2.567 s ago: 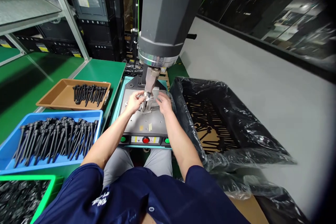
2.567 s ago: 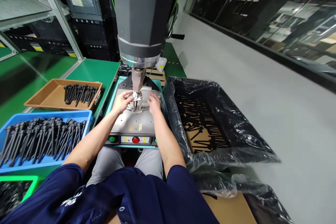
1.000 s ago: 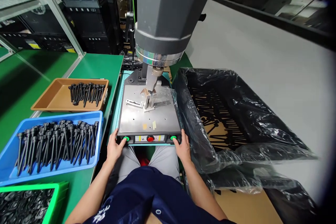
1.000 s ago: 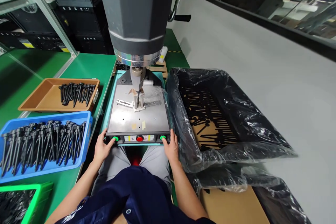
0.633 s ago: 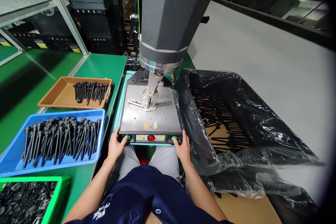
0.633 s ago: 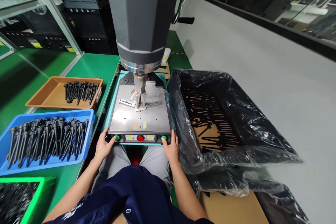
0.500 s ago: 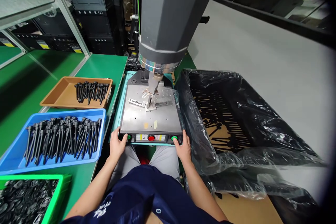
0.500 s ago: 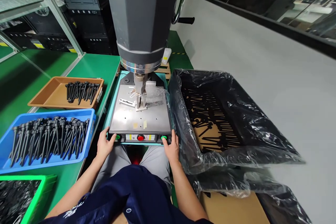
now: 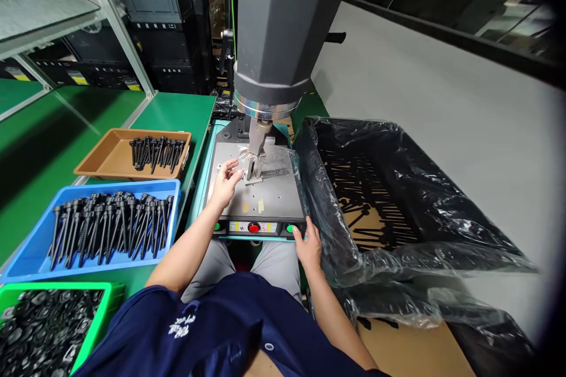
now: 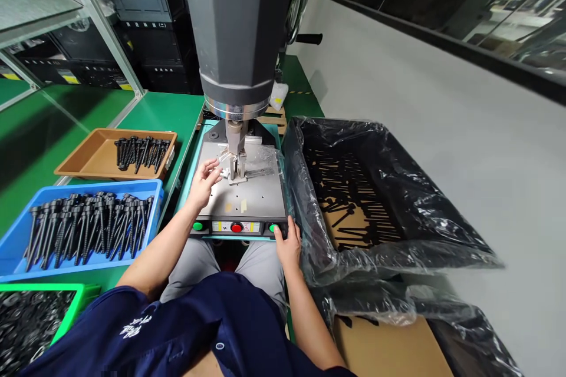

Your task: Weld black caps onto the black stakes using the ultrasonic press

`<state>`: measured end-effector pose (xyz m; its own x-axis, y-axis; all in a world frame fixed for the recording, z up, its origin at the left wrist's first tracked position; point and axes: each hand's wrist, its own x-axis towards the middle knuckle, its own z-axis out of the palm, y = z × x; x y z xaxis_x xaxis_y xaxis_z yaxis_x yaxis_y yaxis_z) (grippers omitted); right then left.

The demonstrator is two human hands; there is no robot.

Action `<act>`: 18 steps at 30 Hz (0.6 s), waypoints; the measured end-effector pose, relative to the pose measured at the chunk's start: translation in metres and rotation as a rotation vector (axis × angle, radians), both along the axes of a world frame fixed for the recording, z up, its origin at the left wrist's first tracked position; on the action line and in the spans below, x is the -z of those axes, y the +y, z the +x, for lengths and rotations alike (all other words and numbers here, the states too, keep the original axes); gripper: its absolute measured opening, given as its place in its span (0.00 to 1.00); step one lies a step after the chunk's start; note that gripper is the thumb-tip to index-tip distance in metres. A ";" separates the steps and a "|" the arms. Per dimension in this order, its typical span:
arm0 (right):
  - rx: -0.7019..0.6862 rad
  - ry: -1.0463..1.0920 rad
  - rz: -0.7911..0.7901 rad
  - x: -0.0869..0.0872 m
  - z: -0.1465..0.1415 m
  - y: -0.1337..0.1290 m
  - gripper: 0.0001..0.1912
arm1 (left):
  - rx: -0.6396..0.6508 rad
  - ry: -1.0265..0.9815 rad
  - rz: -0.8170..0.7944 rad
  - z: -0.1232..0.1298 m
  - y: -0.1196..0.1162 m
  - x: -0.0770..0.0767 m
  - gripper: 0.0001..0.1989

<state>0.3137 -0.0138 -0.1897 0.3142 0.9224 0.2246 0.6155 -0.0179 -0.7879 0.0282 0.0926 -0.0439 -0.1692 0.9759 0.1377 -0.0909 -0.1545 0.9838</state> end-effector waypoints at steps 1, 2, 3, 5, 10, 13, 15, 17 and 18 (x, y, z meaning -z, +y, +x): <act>0.015 -0.032 0.064 -0.004 -0.003 -0.002 0.33 | 0.035 -0.023 -0.009 0.001 0.006 -0.003 0.26; 0.029 -0.062 0.128 -0.009 -0.007 -0.003 0.31 | 0.059 -0.039 -0.018 0.002 0.011 -0.005 0.26; 0.037 -0.082 0.183 -0.014 -0.012 -0.005 0.29 | 0.070 -0.049 -0.023 0.003 0.016 -0.006 0.26; 0.029 -0.083 0.251 -0.023 -0.022 -0.005 0.26 | 0.066 -0.063 -0.033 0.005 0.024 -0.007 0.24; -0.218 0.100 0.199 -0.039 -0.055 0.011 0.21 | 0.020 -0.071 -0.039 0.007 0.036 -0.005 0.18; -0.378 0.185 0.155 -0.049 -0.081 0.036 0.19 | 0.010 -0.074 -0.030 0.008 0.037 -0.007 0.17; -0.488 0.213 0.094 -0.058 -0.098 0.059 0.17 | 0.012 -0.089 -0.034 0.009 0.036 -0.010 0.18; -0.582 0.215 0.048 -0.069 -0.115 0.083 0.16 | 0.017 -0.110 -0.043 0.010 0.034 -0.014 0.19; -0.594 0.209 0.055 -0.075 -0.122 0.095 0.17 | 0.020 -0.122 -0.047 0.010 0.033 -0.015 0.19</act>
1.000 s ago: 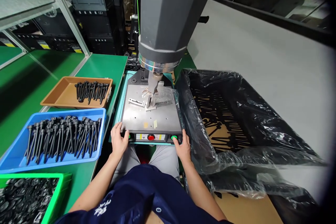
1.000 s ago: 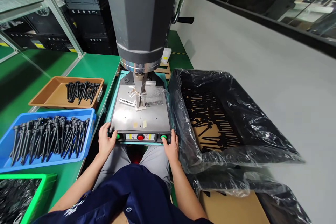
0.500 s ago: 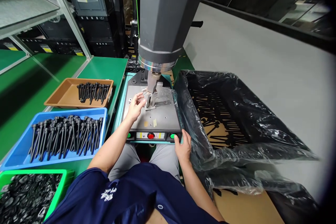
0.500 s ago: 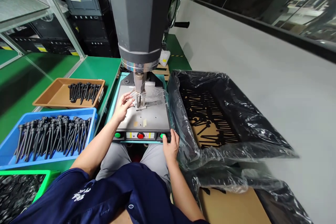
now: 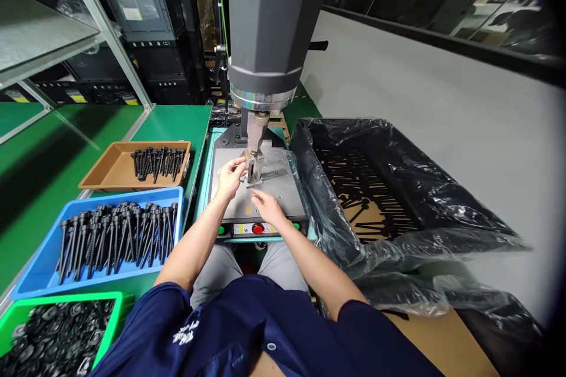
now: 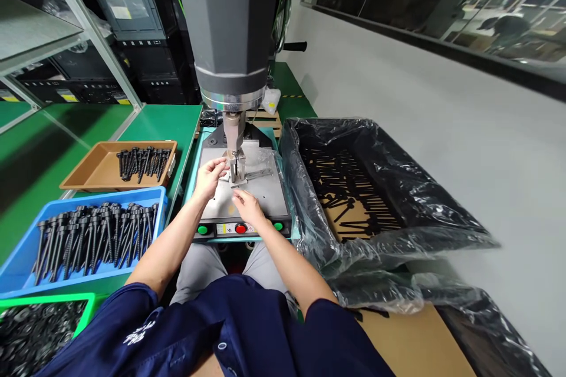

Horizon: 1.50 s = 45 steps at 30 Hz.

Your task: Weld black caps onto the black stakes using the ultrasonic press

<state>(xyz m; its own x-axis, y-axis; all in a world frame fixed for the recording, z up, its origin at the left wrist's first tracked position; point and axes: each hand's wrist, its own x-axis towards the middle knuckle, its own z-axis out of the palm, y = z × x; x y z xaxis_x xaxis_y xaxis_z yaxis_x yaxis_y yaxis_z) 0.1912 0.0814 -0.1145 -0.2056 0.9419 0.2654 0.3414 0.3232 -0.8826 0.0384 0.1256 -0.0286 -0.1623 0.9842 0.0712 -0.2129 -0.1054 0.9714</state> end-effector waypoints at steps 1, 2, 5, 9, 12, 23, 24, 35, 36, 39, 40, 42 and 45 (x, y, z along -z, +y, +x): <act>0.022 0.002 0.023 -0.006 -0.007 0.011 0.17 | 0.003 -0.012 -0.003 0.000 -0.001 -0.002 0.20; 0.075 0.009 0.056 -0.013 -0.012 0.022 0.17 | 0.006 -0.023 -0.004 0.000 -0.001 -0.003 0.20; 0.312 0.043 0.165 -0.030 -0.023 0.047 0.17 | 0.011 -0.034 0.002 -0.001 -0.003 -0.007 0.20; 0.510 0.051 0.300 -0.045 -0.026 0.069 0.20 | 0.019 -0.018 0.027 -0.001 -0.005 -0.010 0.20; 0.489 -0.003 0.330 -0.052 -0.026 0.082 0.21 | 0.029 -0.024 0.028 0.000 -0.005 -0.011 0.20; 0.348 -0.090 0.260 -0.073 -0.026 0.108 0.11 | 0.024 -0.056 0.052 0.006 -0.009 -0.017 0.20; 0.349 -0.085 0.282 -0.073 -0.025 0.107 0.10 | 0.022 -0.056 0.056 0.006 -0.010 -0.017 0.20; 0.302 -0.010 0.195 -0.079 -0.016 0.102 0.12 | 0.035 -0.109 0.045 0.013 -0.015 -0.011 0.19; 0.326 0.016 0.189 -0.079 -0.018 0.101 0.11 | 0.037 -0.113 0.046 0.013 -0.015 -0.011 0.19; 0.375 0.059 0.184 -0.082 -0.024 0.100 0.10 | 0.032 -0.115 0.052 0.013 -0.015 -0.011 0.19; 0.383 0.064 0.193 -0.083 -0.026 0.098 0.11 | 0.028 -0.115 0.055 0.012 -0.015 -0.011 0.19; 0.398 0.078 0.216 -0.084 -0.027 0.092 0.12 | 0.021 -0.113 0.060 0.012 -0.017 -0.009 0.19; 0.421 0.139 0.201 -0.081 -0.022 0.076 0.13 | 0.011 -0.093 0.060 0.013 -0.023 -0.004 0.18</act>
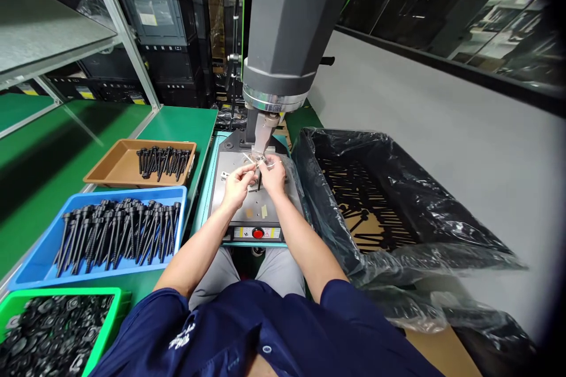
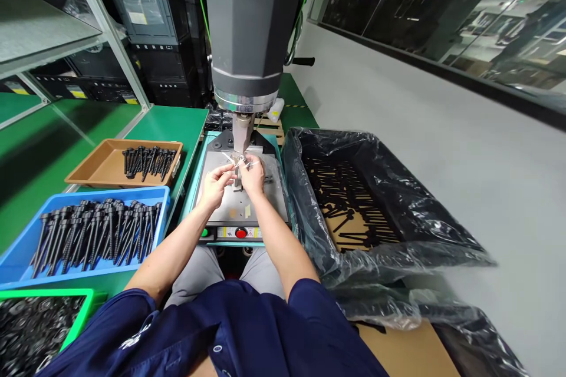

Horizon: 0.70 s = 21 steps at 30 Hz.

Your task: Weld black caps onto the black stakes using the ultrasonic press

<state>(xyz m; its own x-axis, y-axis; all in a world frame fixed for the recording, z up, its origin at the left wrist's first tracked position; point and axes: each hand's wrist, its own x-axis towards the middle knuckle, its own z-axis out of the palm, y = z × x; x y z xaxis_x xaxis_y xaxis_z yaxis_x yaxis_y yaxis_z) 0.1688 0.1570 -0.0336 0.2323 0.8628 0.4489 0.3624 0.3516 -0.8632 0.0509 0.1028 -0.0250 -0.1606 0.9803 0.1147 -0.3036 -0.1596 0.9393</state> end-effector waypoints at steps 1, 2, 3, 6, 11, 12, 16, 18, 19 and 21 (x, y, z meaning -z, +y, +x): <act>-0.007 0.036 -0.026 0.003 0.003 -0.007 0.14 | -0.002 0.010 -0.004 0.000 -0.002 0.003 0.18; -0.025 0.079 -0.067 0.006 0.006 -0.014 0.14 | -0.006 0.021 -0.010 0.000 -0.005 0.006 0.18; -0.059 0.126 -0.123 0.010 0.009 -0.022 0.15 | -0.010 0.033 -0.017 0.000 -0.007 0.009 0.18; -0.222 0.251 -0.350 0.022 0.018 -0.045 0.18 | -0.026 0.069 -0.037 -0.001 -0.014 0.017 0.18; -0.448 0.308 -0.581 0.023 0.028 -0.076 0.19 | -0.047 0.111 -0.072 -0.004 -0.022 0.025 0.17; -0.469 0.317 -0.582 0.021 0.029 -0.081 0.19 | -0.042 0.125 -0.077 -0.006 -0.024 0.026 0.17; -0.506 0.386 -0.447 0.010 0.034 -0.093 0.21 | -0.077 0.197 -0.063 -0.012 -0.042 0.036 0.12; -0.509 0.405 -0.313 0.006 0.034 -0.096 0.21 | -0.136 0.253 -0.047 -0.014 -0.055 0.040 0.09; -0.509 0.404 -0.241 0.004 0.034 -0.098 0.22 | -0.151 0.280 -0.031 -0.015 -0.063 0.041 0.09; -0.508 0.382 -0.111 0.000 0.031 -0.102 0.21 | -0.113 0.319 0.021 -0.015 -0.077 0.040 0.09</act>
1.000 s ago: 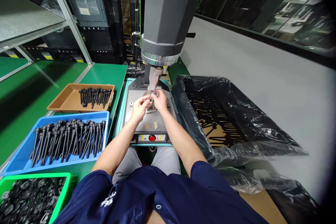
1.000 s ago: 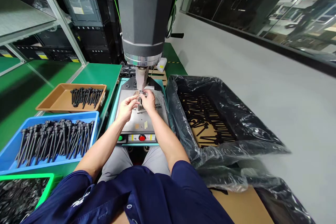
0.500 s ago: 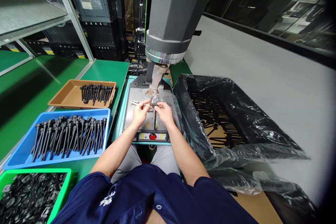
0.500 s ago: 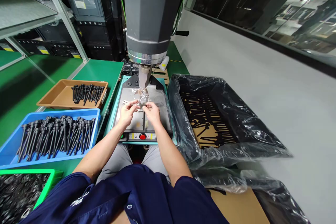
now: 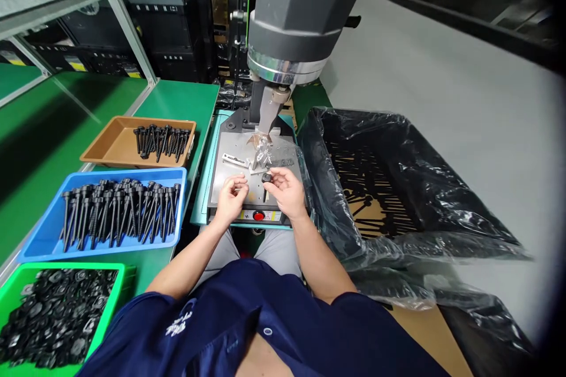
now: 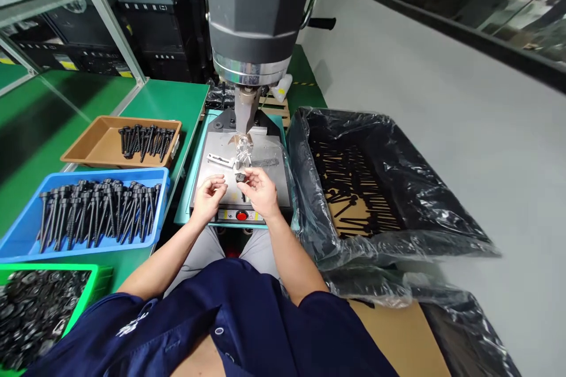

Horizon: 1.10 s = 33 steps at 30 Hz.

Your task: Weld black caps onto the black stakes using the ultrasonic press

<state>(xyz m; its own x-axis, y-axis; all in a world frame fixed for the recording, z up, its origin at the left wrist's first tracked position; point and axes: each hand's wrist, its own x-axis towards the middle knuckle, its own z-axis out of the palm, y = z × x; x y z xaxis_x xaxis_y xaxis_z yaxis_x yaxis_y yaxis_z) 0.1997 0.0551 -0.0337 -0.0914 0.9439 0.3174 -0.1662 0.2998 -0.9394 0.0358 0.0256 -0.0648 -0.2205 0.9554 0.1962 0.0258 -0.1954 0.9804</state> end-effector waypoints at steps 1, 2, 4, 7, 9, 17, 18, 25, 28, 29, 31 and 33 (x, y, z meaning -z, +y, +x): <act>0.006 -0.001 0.052 -0.001 -0.002 -0.002 0.21 | 0.053 0.014 0.028 0.000 -0.006 -0.002 0.10; 0.007 0.000 0.094 -0.003 -0.005 -0.005 0.20 | 0.114 0.030 0.061 0.001 -0.012 -0.005 0.11; -0.004 0.008 0.151 -0.005 -0.012 -0.010 0.19 | 0.200 0.082 0.132 0.002 -0.019 -0.013 0.13; -0.019 0.036 0.191 -0.007 -0.022 -0.016 0.17 | 0.189 0.187 0.227 0.002 -0.021 -0.022 0.10; -0.030 0.059 0.209 -0.007 -0.026 -0.020 0.17 | 0.142 0.244 0.262 0.000 -0.020 -0.025 0.07; -0.078 -0.131 0.122 -0.004 -0.027 -0.021 0.19 | 0.092 0.235 0.139 -0.007 -0.029 -0.027 0.10; -0.104 -0.187 0.110 -0.004 -0.026 -0.021 0.17 | 0.084 0.217 0.106 -0.008 -0.031 -0.028 0.11; -0.149 -0.236 0.116 -0.001 -0.037 -0.021 0.10 | 0.022 0.214 0.079 -0.013 -0.038 -0.034 0.12; -0.183 -0.200 0.104 0.001 -0.045 -0.022 0.09 | -0.004 0.256 0.088 -0.017 -0.045 -0.038 0.10; -0.205 -0.194 0.103 0.002 -0.047 -0.024 0.09 | -0.006 0.268 0.083 -0.019 -0.050 -0.040 0.10; -0.260 -0.188 0.099 0.004 -0.049 -0.026 0.10 | -0.011 0.309 0.065 -0.028 -0.062 -0.046 0.09; -0.298 -0.170 0.083 0.009 -0.047 -0.028 0.11 | -0.063 0.383 0.040 -0.045 -0.076 -0.054 0.08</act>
<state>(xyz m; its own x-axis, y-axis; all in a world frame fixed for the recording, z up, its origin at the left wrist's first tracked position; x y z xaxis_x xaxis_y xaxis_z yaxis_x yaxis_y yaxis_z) 0.1522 0.0271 -0.0423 -0.4174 0.8393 0.3483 -0.1015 0.3378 -0.9357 -0.0090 -0.0501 -0.0111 -0.1816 0.9323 0.3128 0.4019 -0.2200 0.8889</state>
